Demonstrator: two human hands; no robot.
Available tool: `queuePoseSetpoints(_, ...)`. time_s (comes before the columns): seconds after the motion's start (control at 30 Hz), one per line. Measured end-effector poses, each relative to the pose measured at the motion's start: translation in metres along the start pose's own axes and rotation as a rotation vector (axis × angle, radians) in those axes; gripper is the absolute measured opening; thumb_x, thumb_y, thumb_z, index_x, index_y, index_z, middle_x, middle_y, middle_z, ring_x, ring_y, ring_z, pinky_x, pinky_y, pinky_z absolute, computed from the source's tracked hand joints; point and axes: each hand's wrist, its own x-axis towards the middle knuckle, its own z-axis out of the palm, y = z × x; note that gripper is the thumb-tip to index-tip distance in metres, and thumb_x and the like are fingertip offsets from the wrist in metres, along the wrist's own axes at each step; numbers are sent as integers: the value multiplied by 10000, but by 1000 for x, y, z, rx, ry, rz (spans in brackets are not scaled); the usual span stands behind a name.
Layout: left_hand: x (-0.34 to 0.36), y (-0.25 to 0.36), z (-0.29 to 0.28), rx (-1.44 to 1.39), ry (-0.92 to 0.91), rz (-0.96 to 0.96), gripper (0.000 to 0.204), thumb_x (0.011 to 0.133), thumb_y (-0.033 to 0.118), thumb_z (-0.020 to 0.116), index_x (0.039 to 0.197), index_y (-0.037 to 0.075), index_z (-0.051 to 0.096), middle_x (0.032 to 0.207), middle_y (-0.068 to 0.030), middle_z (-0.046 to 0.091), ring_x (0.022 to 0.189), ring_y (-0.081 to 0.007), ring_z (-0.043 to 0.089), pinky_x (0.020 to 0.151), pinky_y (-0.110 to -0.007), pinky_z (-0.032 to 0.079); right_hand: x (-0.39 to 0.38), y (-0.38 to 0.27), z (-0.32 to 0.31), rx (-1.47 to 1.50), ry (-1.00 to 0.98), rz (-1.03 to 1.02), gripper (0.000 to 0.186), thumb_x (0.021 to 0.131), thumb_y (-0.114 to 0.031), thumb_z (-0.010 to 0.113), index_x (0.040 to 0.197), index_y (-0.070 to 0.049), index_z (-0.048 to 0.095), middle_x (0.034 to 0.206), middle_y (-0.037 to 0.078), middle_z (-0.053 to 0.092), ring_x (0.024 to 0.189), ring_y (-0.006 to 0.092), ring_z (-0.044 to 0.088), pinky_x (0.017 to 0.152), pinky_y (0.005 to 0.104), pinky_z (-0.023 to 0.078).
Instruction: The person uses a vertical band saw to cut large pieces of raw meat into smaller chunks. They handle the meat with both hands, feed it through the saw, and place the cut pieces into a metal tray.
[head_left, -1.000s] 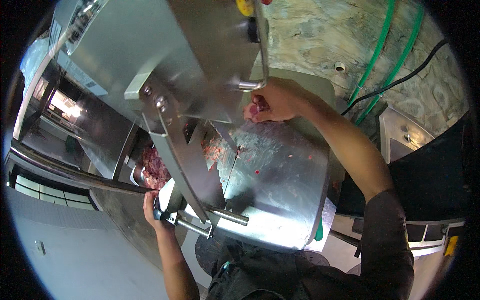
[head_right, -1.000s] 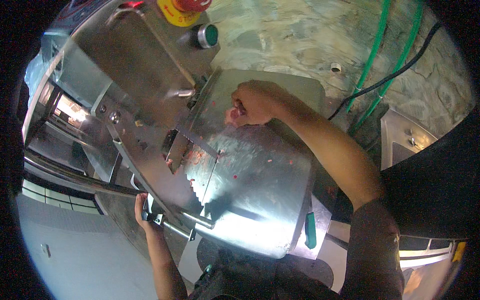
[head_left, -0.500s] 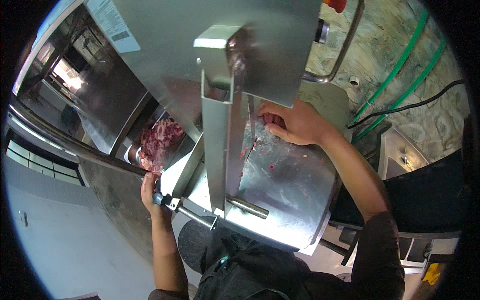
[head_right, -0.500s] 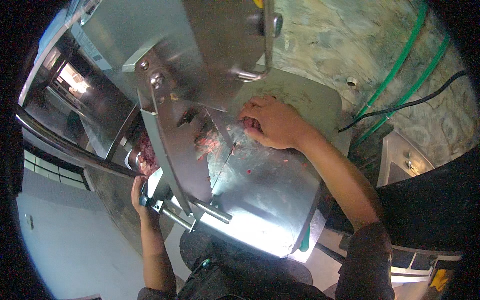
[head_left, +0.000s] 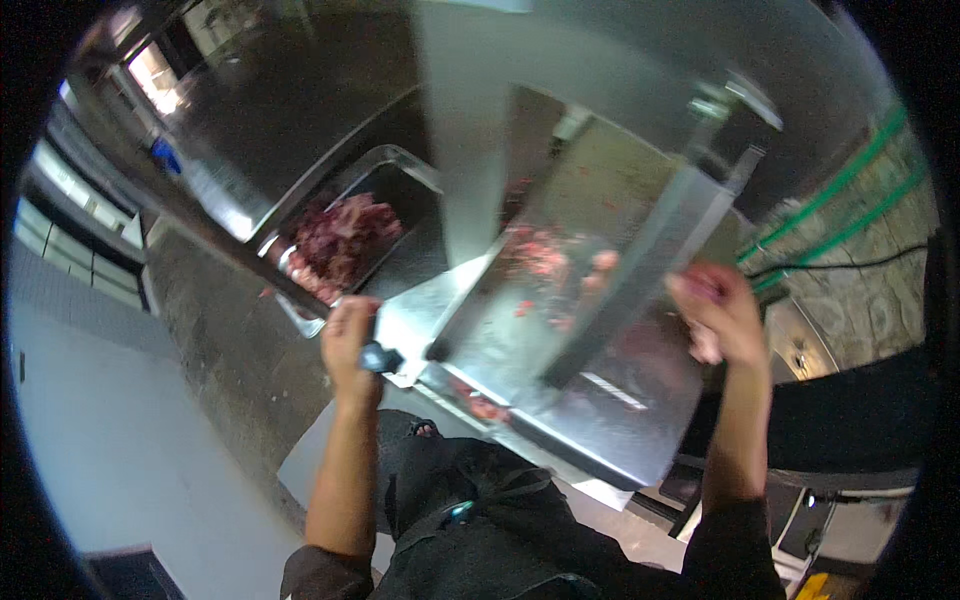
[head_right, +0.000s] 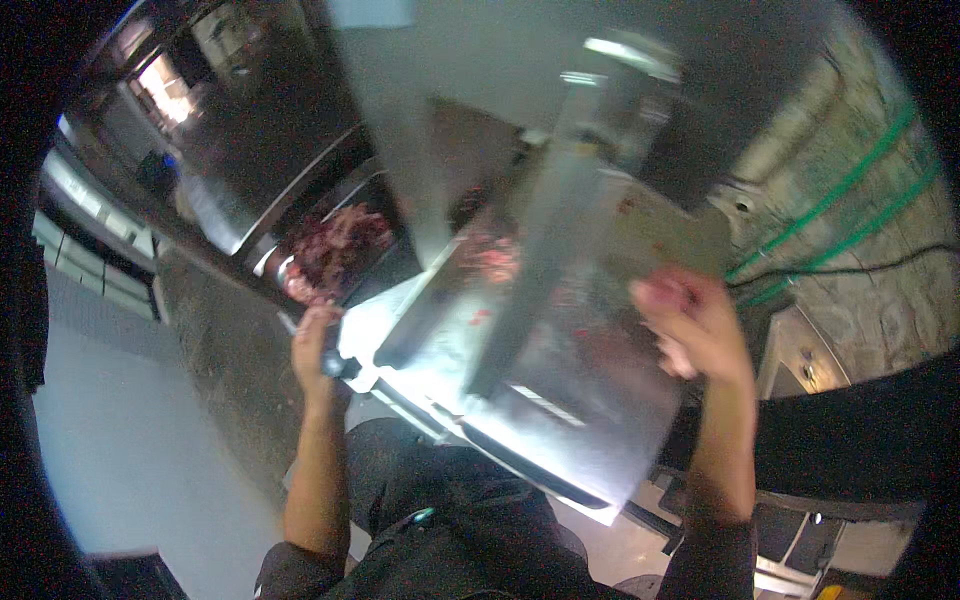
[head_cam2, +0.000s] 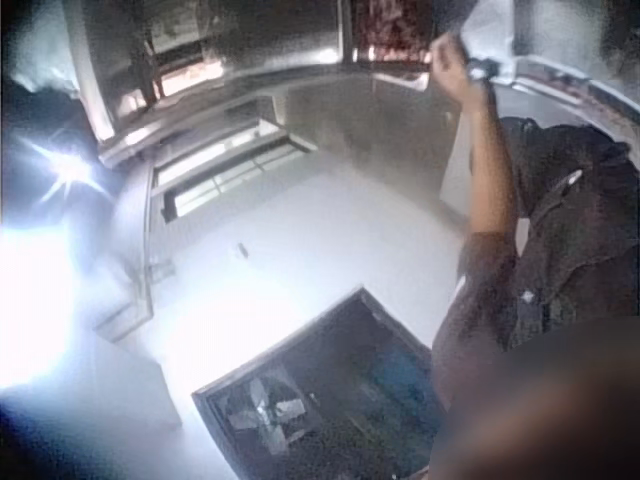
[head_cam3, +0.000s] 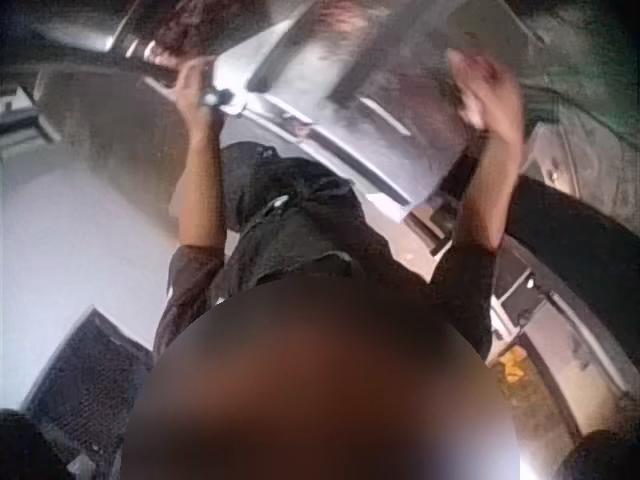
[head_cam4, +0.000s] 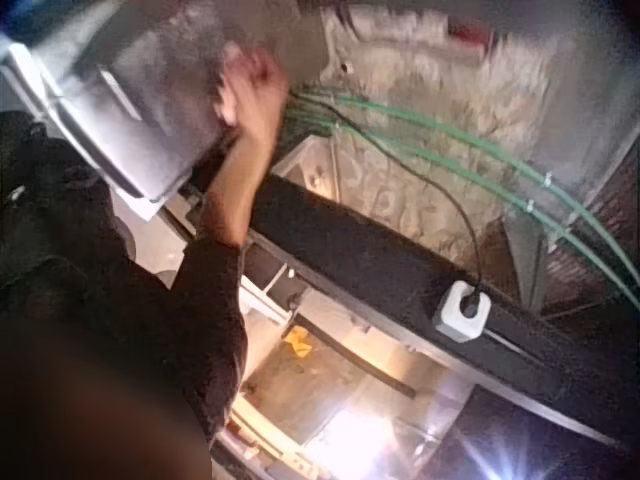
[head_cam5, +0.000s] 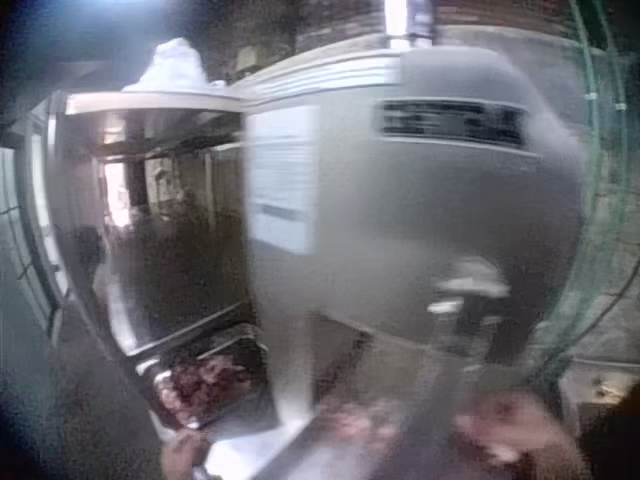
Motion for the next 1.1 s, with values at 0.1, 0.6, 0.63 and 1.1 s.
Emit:
queuePoseSetpoints(0.1, -5, -5, 0, -159, -2, -48, 214, 1020, 242, 603, 939, 54, 665, 913, -2, 654, 873, -84, 586, 818, -257, 460, -74, 26, 21, 447, 205, -294, 329, 753, -244, 778, 915, -11, 611, 743, 48, 558, 584, 128, 550, 483, 254, 440)
queuePoseSetpoints(0.6, -26, -157, -269, 10, -111, -387, 114, 1009, 182, 616, 1025, 70, 605, 879, -3, 622, 771, -82, 566, 684, -239, 465, 33, 79, 473, 603, -124, 449, 243, 1025, -348, 564, 934, -123, 561, 743, 14, 543, 610, 136, 522, 498, 320, 438)
queuePoseSetpoints(0.63, -29, -162, -284, 64, -87, -375, 113, 1011, 182, 616, 1019, 70, 602, 872, -8, 623, 766, -80, 563, 679, -231, 455, 66, 72, 495, 775, 41, 446, 314, 1045, -423, 519, 935, -131, 546, 814, 22, 557, 698, 144, 542, 540, 344, 453)
queuePoseSetpoints(1.1, -62, -185, -232, 146, -494, -412, 206, 1006, 222, 630, 1036, 19, 616, 938, -29, 656, 854, -127, 621, 762, -274, 500, -138, 189, 414, 81, 82, -23, 234, 966, -162, 677, 1158, -29, 677, 1100, 86, 708, 980, 155, 683, 848, 320, 572)
